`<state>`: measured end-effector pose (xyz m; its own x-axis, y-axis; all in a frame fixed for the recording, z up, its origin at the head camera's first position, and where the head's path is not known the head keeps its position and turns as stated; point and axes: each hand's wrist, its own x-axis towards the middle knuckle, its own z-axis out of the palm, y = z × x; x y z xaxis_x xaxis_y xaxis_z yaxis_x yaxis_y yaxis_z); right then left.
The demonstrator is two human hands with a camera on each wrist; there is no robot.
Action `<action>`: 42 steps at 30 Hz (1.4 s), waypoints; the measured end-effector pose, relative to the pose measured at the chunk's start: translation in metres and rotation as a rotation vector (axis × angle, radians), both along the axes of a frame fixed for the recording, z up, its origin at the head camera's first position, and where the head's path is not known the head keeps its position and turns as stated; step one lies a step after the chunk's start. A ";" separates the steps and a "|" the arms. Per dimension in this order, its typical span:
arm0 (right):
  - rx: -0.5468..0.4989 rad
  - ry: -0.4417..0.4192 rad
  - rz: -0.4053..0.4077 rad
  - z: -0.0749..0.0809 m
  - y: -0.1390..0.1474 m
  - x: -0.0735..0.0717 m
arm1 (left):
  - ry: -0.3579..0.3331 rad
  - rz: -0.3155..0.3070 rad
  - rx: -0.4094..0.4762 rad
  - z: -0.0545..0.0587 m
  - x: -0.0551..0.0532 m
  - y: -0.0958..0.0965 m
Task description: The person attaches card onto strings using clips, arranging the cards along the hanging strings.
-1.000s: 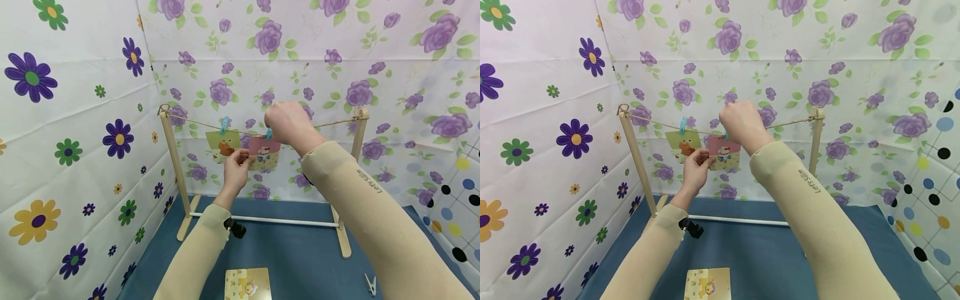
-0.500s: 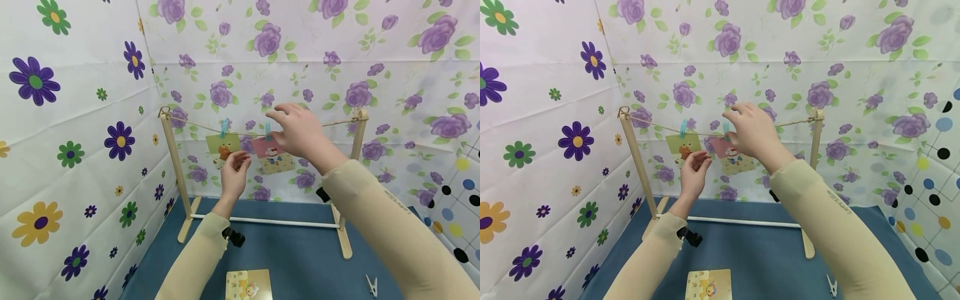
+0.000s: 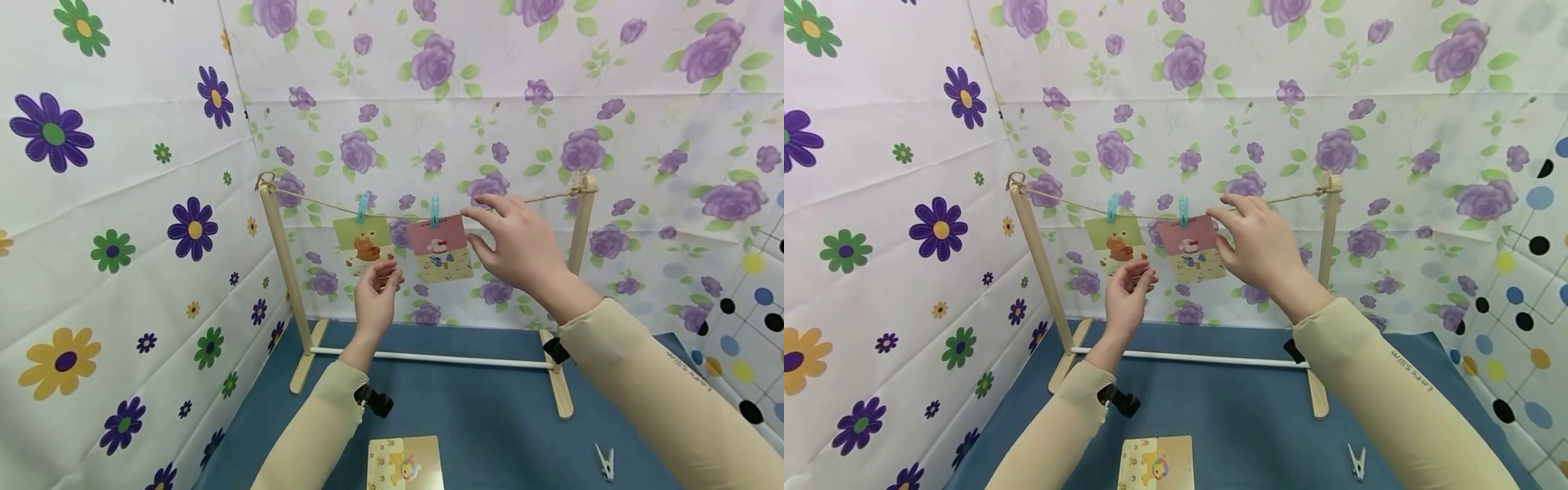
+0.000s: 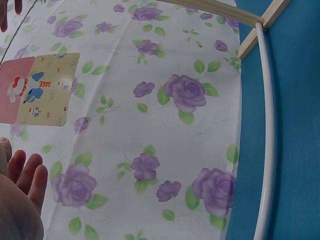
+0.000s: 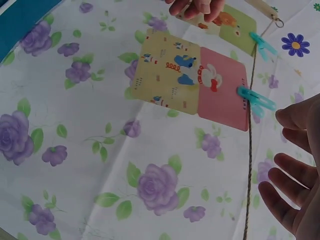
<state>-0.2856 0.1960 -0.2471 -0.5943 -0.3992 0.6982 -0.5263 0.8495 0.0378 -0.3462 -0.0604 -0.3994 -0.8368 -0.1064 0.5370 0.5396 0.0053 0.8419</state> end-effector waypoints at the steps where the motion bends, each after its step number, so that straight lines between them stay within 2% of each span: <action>1: -0.002 -0.004 0.002 -0.002 0.000 0.000 | -0.004 -0.005 0.002 -0.001 0.001 -0.001; 6: -0.015 -0.007 0.021 -0.012 -0.001 -0.002 | -0.027 -0.018 -0.015 -0.007 0.005 -0.006; 11: -0.057 0.027 0.071 -0.027 0.005 -0.002 | -0.076 -0.072 -0.044 -0.016 0.010 -0.009; 17: -0.082 0.083 0.161 -0.047 0.017 0.002 | -0.129 -0.120 -0.124 -0.029 0.016 -0.012; 21: -0.065 0.084 0.187 -0.064 0.024 0.006 | -0.171 -0.151 -0.180 -0.040 0.023 -0.015; 27: -0.070 0.021 0.221 -0.098 0.033 0.009 | -0.251 -0.225 -0.264 -0.060 0.034 -0.023; 32: -0.068 -0.052 0.222 -0.132 0.039 0.015 | -0.310 -0.291 -0.351 -0.076 0.043 -0.031; 42: -0.121 -0.320 0.163 -0.201 0.053 0.032 | -0.355 -0.417 -0.497 -0.108 0.058 -0.053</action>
<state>-0.2532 0.2493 -0.4480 -0.7255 -0.4330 0.5350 -0.6240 0.7417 -0.2459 -0.2880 -0.1132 -0.5077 -0.8869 0.4439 0.1282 0.2754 0.2852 0.9181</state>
